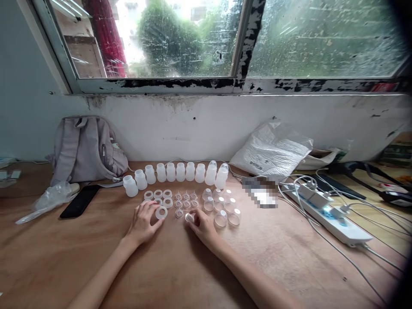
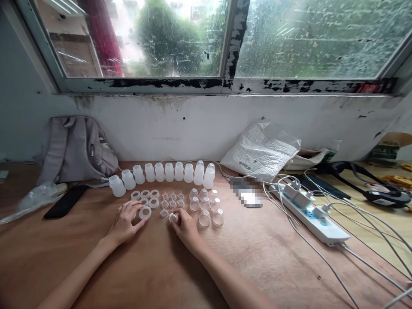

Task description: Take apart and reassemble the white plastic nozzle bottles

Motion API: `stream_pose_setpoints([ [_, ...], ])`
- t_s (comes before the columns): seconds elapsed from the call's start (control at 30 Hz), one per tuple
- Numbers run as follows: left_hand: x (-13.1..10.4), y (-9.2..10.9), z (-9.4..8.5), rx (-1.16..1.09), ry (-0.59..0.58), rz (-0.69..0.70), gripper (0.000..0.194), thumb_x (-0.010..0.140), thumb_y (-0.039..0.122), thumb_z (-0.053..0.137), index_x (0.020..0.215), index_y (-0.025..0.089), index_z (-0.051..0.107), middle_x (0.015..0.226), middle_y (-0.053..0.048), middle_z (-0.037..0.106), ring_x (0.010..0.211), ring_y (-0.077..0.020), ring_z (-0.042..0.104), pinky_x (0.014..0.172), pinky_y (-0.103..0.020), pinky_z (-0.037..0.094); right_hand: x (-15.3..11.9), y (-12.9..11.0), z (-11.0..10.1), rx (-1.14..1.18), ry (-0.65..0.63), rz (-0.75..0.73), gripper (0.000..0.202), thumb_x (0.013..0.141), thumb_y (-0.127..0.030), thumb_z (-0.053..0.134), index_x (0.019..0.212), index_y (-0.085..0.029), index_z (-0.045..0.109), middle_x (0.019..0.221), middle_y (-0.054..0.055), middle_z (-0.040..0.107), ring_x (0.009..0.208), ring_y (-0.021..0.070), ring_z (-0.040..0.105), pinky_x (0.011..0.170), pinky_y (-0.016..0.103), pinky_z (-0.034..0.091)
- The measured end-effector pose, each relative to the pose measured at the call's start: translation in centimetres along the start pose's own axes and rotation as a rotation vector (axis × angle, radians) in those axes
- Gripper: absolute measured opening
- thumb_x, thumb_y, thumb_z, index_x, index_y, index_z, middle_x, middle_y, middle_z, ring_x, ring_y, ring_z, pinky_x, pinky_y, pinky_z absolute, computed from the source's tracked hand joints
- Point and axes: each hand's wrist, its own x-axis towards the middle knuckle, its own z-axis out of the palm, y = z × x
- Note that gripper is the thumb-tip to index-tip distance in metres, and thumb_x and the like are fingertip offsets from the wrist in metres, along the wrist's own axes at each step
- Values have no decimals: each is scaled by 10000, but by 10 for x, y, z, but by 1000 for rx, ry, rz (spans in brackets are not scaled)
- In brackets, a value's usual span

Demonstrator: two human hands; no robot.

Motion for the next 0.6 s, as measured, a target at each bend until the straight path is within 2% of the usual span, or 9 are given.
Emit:
stream_pose_setpoints([
  [0.17,-7,-19,3,111,13,-55,320,689,426,563,966,268,585,1116,-76,542,1081,-289,436,866,-427,339,3,0,1,-21,-16,-23,211,698,-191,535,908,-175,521,736,18,526,653,146,493,592,254,404],
  [0.4,-13,-23,4,147,20,-94,308,707,423,546,956,250,601,1174,-65,498,1140,-288,366,900,-440,328,6,2,-1,47,-3,71,158,761,-260,478,873,-173,547,670,12,548,597,133,503,570,240,411],
  [0.6,-15,-25,6,164,3,-145,320,690,455,557,956,284,609,1183,-60,486,1135,-301,373,881,-458,349,11,6,1,122,16,112,161,766,-293,481,864,-180,541,669,7,563,576,129,507,565,239,415],
])
